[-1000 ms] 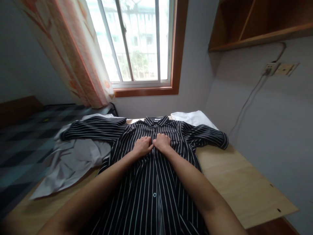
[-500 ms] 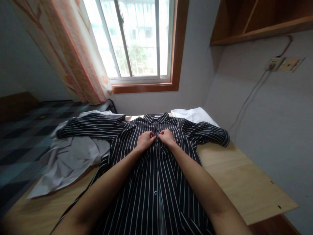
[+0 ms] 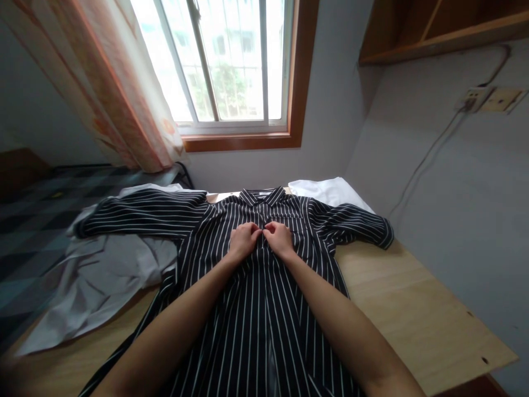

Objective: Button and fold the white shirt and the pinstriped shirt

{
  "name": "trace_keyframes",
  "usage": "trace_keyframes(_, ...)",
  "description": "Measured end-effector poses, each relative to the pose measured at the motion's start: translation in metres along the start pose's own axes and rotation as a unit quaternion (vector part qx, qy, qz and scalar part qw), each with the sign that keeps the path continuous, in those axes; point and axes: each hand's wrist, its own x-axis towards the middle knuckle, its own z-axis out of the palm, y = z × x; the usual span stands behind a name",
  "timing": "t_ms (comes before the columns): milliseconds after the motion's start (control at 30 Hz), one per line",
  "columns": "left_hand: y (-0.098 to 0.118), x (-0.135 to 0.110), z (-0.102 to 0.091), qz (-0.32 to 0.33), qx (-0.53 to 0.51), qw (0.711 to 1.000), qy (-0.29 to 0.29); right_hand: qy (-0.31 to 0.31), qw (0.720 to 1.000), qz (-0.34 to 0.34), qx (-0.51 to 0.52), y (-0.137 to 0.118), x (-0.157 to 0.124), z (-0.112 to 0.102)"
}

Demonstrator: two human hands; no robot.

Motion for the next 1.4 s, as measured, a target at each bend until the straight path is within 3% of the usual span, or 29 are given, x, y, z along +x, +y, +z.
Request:
trace_keyframes(500, -0.001, 0.008, -0.007, -0.038, -0.108, 0.992, -0.056, 0.013, 0.998, -0.018, 0.054, 0.001, -0.004, 0.0)
trace_keyframes(867, -0.004, 0.011, -0.007, -0.04, -0.194, 0.98, -0.031, -0.007, 0.992, -0.022, 0.128, 0.003, -0.002, -0.002)
trace_keyframes(1200, 0.001, 0.009, -0.006, -0.057, -0.239, 0.969, -0.041, 0.042, 0.998, -0.043, -0.01, -0.007, -0.009, -0.002)
trace_keyframes(1400, 0.003, 0.007, -0.006, -0.056, -0.248, 0.967, -0.018, 0.046, 0.997, -0.056, -0.041, -0.011, -0.012, -0.002)
